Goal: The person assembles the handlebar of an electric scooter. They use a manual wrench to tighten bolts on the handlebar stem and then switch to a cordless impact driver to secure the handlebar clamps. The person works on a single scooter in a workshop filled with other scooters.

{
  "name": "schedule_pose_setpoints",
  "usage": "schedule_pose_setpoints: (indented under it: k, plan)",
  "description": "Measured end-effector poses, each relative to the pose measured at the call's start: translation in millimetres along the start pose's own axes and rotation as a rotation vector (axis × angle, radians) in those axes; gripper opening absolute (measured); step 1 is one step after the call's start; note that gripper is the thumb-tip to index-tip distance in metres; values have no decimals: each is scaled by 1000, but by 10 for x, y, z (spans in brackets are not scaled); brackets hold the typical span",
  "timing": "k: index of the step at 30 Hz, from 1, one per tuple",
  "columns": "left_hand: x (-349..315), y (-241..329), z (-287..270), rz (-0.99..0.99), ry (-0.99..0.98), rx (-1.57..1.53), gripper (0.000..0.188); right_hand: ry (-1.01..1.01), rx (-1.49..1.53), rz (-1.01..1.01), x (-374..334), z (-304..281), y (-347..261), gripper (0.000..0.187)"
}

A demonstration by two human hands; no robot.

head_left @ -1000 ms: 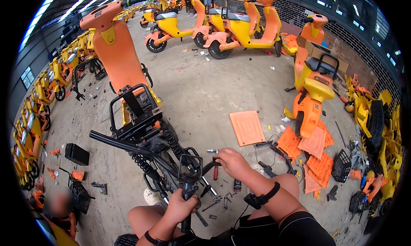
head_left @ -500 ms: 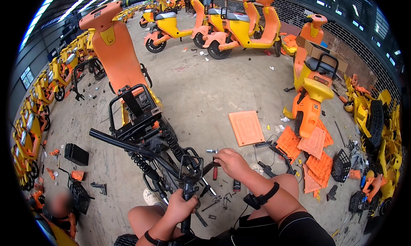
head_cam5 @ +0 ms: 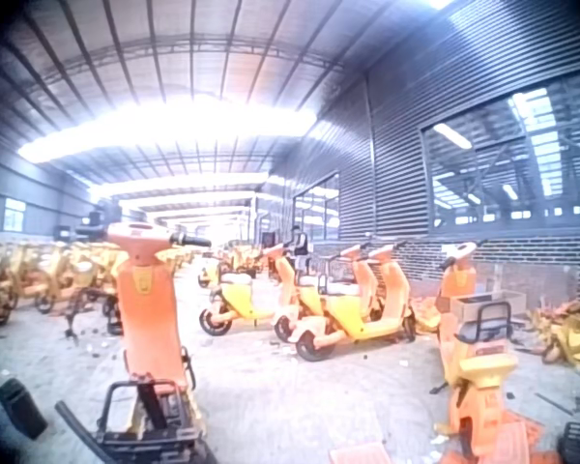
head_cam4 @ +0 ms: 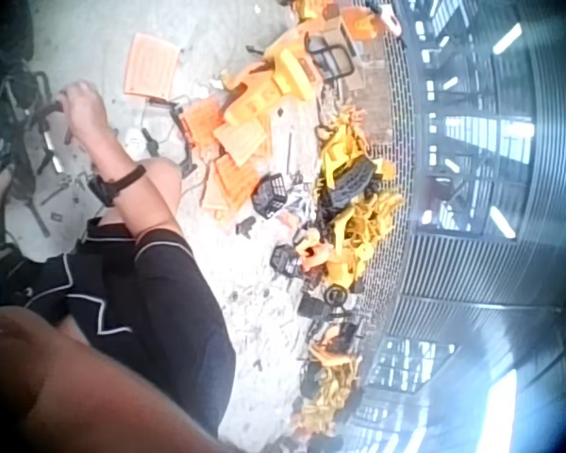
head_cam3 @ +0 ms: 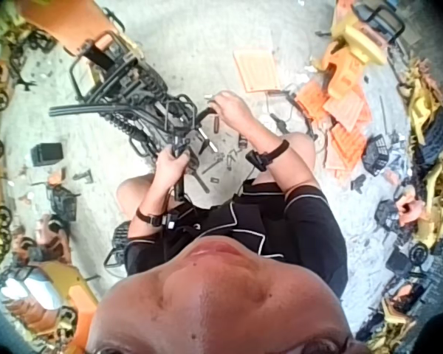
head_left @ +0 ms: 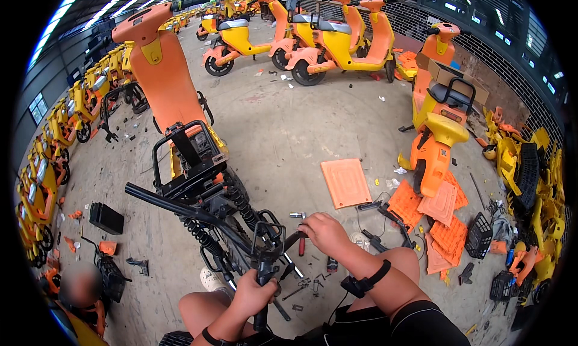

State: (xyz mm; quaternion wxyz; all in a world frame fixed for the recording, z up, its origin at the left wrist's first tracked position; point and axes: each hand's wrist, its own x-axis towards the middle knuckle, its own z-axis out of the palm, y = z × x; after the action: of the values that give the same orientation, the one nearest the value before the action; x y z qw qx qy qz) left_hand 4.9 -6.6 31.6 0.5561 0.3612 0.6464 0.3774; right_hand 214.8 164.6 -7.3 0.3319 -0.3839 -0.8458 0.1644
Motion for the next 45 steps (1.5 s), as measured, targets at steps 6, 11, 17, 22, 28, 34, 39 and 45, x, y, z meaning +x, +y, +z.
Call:
schedule_pose_setpoints:
  k: [6, 11, 17, 22, 28, 34, 39, 45]
  plan:
    - [-9, 13, 3, 2, -5, -31, 21, 35, -65, -23, 10, 10, -19, 20]
    - [-2, -16, 4, -6, -3, -11, 20, 46, -137, -36, 8, 16, -29, 24]
    - [-5, -10, 5, -9, -6, 19, 23, 70, -204, -64, 12, 3, -53, 26]
    - [3, 6, 1, -13, -10, 51, 23, 55, -219, -43, 16, 19, -48, 25]
    - [31, -38, -17, 1, -17, 2, 24, 61, -183, -42, 25, 23, -64, 23]
    - [-10, -22, -4, -17, -11, -24, 16, 63, -136, -34, -7, 57, -53, 20]
    - [9, 68, 0, -26, -2, -43, 18, 39, -82, -22, 9, 33, -41, 13]
    - [5, 102, -27, 62, 27, 74, 16, 53, -9, -78, 47, 26, -1, 11]
